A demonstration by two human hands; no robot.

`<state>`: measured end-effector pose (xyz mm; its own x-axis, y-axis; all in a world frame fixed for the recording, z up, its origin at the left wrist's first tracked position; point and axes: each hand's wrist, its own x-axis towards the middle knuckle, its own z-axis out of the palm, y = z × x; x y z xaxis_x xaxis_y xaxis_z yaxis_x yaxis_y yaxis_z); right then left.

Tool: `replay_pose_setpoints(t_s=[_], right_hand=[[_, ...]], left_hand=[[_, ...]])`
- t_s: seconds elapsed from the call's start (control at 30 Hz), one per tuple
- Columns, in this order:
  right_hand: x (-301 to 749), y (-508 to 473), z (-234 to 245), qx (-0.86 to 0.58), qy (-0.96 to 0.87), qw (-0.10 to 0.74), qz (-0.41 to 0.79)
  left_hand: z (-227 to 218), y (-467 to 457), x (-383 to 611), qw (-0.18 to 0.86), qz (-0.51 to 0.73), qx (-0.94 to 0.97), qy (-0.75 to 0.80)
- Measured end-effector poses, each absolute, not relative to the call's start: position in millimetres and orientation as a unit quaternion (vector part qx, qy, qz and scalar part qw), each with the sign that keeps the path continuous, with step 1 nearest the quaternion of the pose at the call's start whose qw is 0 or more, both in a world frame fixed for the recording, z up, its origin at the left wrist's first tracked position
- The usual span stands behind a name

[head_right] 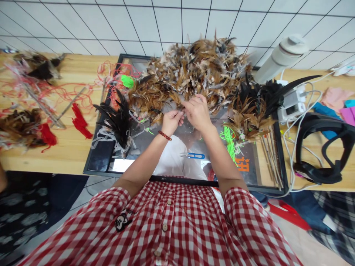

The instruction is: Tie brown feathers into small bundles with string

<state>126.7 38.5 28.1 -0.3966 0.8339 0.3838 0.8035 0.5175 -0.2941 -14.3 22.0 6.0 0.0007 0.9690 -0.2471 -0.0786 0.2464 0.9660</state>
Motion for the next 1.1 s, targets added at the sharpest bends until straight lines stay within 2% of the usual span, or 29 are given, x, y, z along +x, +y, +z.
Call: replay_pose_setpoints(t_s=[0.23,0.33,0.47,0.53,0.63,0.73,0.83,0.93,1.1], right_hand=[[157,47,31,-0.583,-0.730,0.348,0.080],[161,49,29,-0.551,-0.701,0.392,0.227],[150,43,27,-0.431,-0.661,0.353,0.503],[145,39,27,-0.408,-0.612,0.355,0.577],[143,37,27,-0.408,-0.556,0.368,0.623],[140,39,24,-0.447,-0.538,0.355,0.620],[138,42,20,-0.465,-0.554,0.376,0.579],[140,45,19,-0.456,-0.652,0.389,0.465],[143,41,22,-0.467,-0.788,0.317,0.247]], left_hand=[[3,24,-16,0.600,0.521,0.338,0.504],[4,22,-16,0.617,0.535,0.325,0.477],[9,15,-16,0.712,0.457,0.343,0.409],[11,12,-17,0.755,0.409,0.346,0.380],[12,10,-19,0.787,0.362,0.349,0.357],[9,12,-19,0.802,0.350,0.332,0.352],[6,15,-18,0.797,0.390,0.287,0.361],[5,17,-15,0.776,0.460,0.219,0.371],[11,17,-13,0.760,0.483,0.188,0.393]])
